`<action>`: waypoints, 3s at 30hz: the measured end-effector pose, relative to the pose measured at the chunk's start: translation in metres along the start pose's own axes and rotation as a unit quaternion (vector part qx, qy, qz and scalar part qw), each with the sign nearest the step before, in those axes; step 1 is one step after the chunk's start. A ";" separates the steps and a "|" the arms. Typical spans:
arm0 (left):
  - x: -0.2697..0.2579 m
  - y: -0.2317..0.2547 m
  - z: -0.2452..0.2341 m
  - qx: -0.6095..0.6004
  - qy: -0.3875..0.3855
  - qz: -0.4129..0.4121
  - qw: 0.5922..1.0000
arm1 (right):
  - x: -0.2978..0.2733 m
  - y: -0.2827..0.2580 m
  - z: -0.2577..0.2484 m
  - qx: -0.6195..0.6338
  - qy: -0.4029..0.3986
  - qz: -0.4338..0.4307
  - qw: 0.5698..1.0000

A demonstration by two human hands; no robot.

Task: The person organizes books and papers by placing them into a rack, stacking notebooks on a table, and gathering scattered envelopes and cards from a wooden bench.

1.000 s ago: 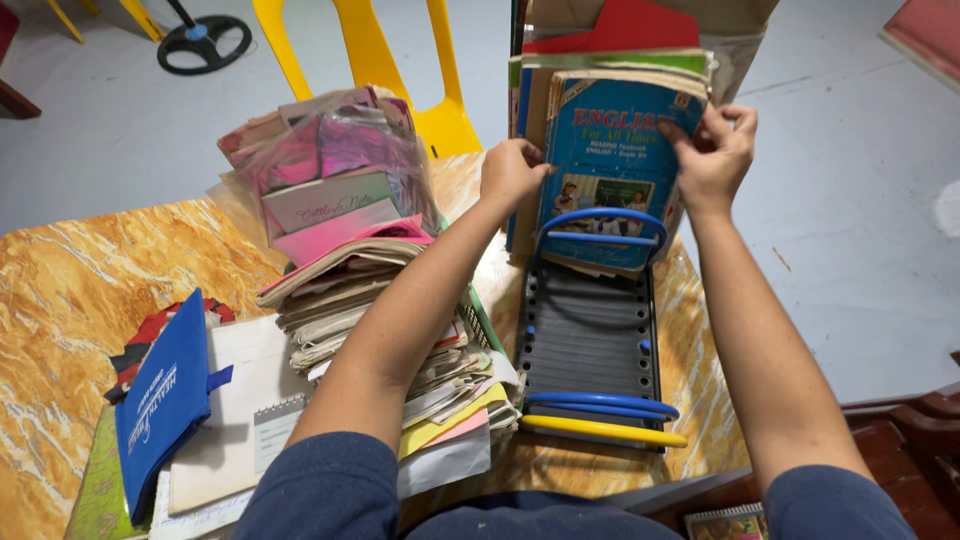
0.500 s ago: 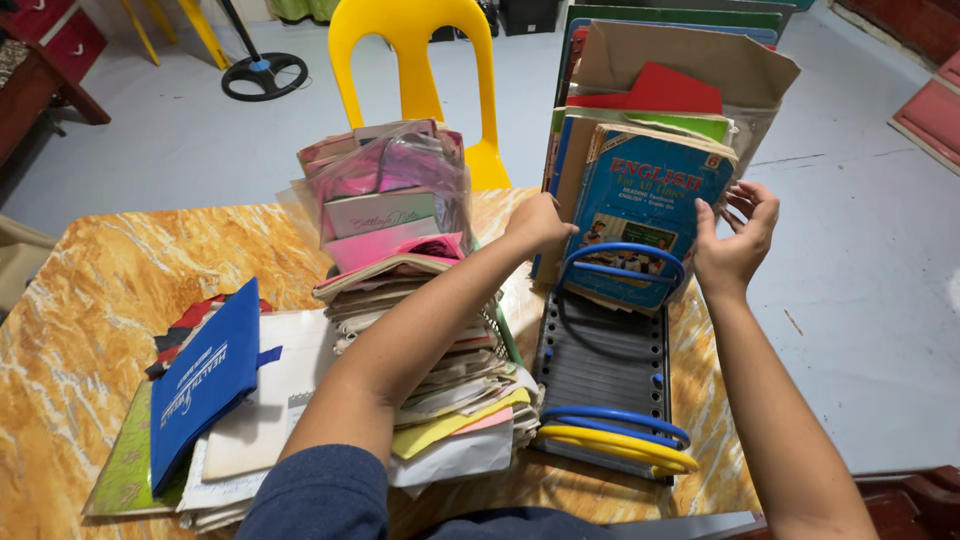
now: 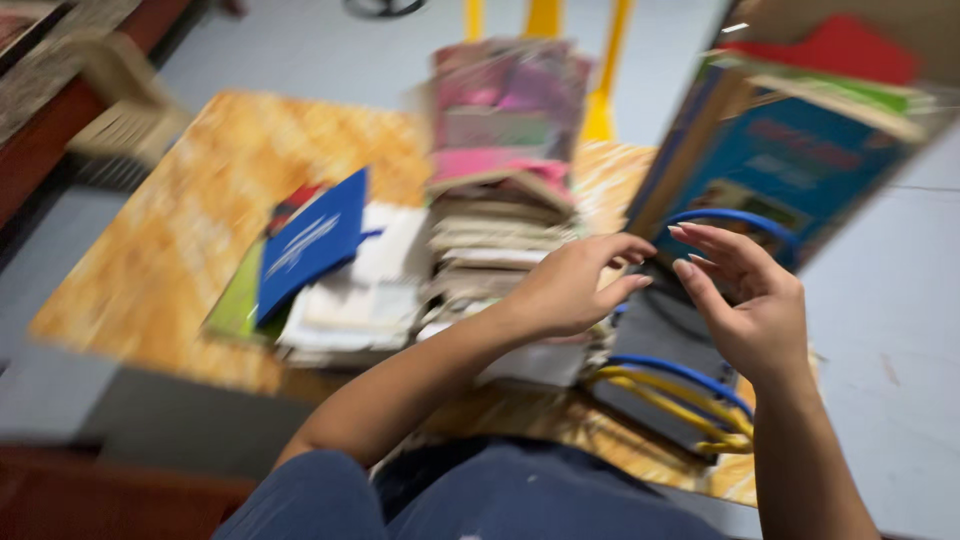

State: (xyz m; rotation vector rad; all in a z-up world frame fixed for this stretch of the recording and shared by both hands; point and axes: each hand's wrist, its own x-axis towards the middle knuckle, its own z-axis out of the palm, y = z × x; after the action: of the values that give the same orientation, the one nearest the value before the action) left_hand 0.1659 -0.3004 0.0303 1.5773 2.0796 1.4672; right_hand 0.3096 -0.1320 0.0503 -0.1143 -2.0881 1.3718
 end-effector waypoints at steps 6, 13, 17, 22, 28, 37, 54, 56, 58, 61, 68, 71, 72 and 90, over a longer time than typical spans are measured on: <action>-0.064 0.004 -0.029 0.104 0.109 -0.026 0.988 | -0.008 -0.032 0.077 -0.089 -0.168 -0.016 0.982; -0.151 0.000 -0.066 0.222 0.246 -0.075 0.940 | -0.023 -0.052 0.153 -0.103 -0.277 -0.069 0.953; -0.205 -0.018 -0.081 0.268 0.327 -0.111 0.899 | -0.037 -0.059 0.196 -0.161 -0.345 0.028 0.925; -0.255 -0.075 -0.117 0.312 0.353 -0.291 0.833 | -0.049 -0.069 0.247 -0.275 -0.272 -0.250 0.887; -0.267 -0.132 -0.155 0.391 0.242 -0.266 0.847 | -0.059 -0.074 0.309 -0.213 -0.325 -0.196 0.901; -0.268 -0.240 -0.225 0.239 0.213 -0.459 0.828 | -0.059 0.014 0.398 -0.162 -0.309 -0.053 0.936; -0.286 -0.334 -0.176 -0.126 0.069 -0.476 0.868 | -0.044 0.073 0.399 -0.249 -0.242 0.024 0.937; -0.280 -0.338 -0.190 -0.097 0.123 -0.462 0.873 | -0.047 0.061 0.389 -0.428 -0.206 -0.182 0.861; -0.279 -0.336 -0.210 -0.149 0.147 -0.435 0.876 | -0.045 0.058 0.391 -0.456 -0.207 -0.174 0.848; -0.269 -0.319 -0.224 -0.143 0.151 -0.422 0.882 | -0.041 0.057 0.399 -0.436 -0.213 -0.135 0.864; -0.267 -0.259 -0.231 -0.296 0.032 -0.457 0.838 | -0.041 0.054 0.401 -0.353 -0.185 -0.083 0.913; -0.270 -0.255 -0.224 -0.198 -0.008 -0.463 0.864 | -0.043 0.053 0.399 -0.367 -0.197 -0.080 0.906; -0.272 -0.253 -0.223 -0.194 -0.010 -0.461 0.866 | -0.042 0.052 0.399 -0.374 -0.203 -0.087 0.901; -0.382 -0.190 -0.244 -0.386 0.118 -0.501 0.765 | -0.099 0.018 0.358 -0.165 -0.325 0.012 0.931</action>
State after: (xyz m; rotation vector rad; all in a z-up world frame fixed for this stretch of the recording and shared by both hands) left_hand 0.0584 -0.7467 -0.1459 -0.0776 1.5355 1.6700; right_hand 0.1885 -0.4486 -0.1032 0.2091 -2.8666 1.1521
